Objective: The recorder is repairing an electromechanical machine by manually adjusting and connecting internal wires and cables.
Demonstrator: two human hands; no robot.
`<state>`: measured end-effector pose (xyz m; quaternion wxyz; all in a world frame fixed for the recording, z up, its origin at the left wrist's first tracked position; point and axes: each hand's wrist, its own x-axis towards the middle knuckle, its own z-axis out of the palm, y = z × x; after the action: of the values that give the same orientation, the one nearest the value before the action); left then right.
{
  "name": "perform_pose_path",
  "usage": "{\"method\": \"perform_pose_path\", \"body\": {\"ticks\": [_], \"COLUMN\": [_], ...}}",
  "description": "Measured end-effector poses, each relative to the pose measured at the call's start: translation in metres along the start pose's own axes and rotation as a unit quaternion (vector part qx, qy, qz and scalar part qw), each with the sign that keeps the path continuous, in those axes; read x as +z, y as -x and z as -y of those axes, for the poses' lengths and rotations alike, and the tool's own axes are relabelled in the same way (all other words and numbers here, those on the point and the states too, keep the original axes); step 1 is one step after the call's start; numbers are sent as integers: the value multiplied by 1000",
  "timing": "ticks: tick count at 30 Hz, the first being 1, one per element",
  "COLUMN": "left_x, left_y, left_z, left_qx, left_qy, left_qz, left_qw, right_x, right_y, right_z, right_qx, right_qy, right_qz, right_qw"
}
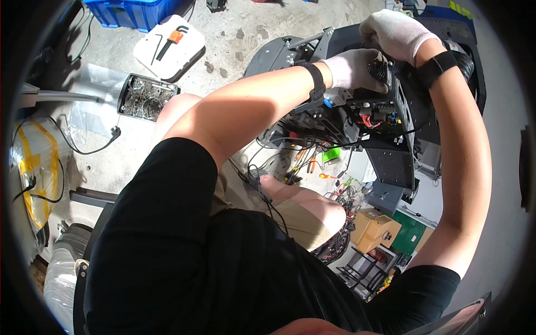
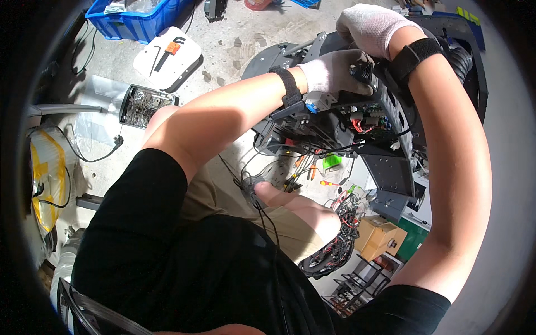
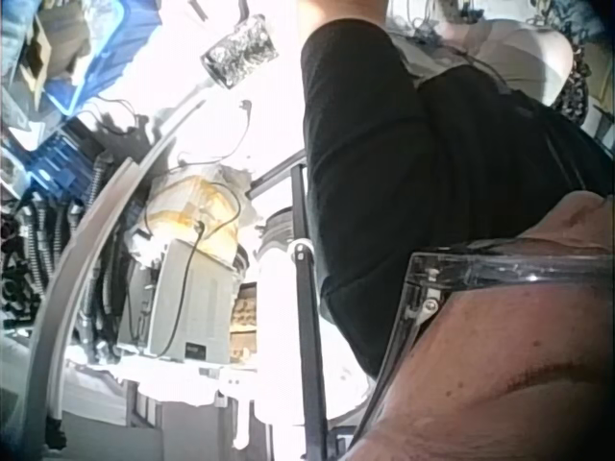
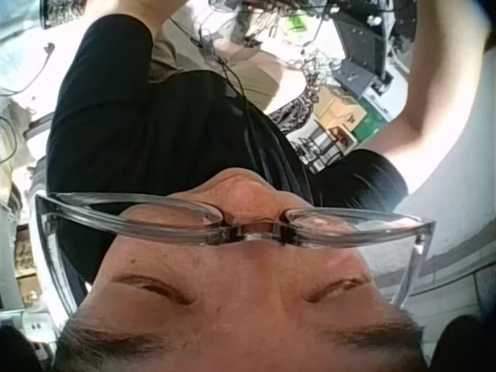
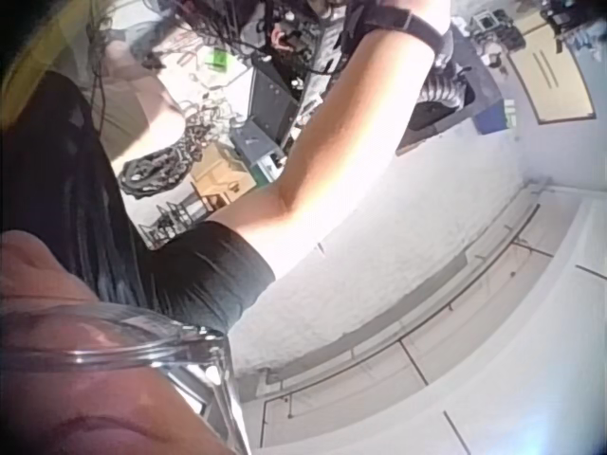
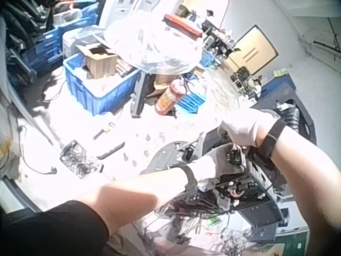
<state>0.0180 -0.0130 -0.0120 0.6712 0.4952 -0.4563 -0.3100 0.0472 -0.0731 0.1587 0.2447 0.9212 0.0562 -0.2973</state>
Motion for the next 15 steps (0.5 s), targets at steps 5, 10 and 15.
{"method": "perform_pose_path", "body": {"ticks": [5, 10, 15], "left_x": [-4, 0, -3], "left_y": [-8, -5, -1], "left_z": [21, 17, 13], "left_qx": [14, 74, 72], "left_qy": [-101, -48, -33], "left_qz": [35, -18, -45], "left_qw": [994, 996, 996], "right_x": [4, 21, 16], "right_y": [-7, -9, -5], "right_z": [34, 18, 16], "right_qx": [-5, 21, 20], "right_qy": [53, 86, 94], "right_qz": [-26, -95, -116], "right_qw": [998, 992, 989]}}
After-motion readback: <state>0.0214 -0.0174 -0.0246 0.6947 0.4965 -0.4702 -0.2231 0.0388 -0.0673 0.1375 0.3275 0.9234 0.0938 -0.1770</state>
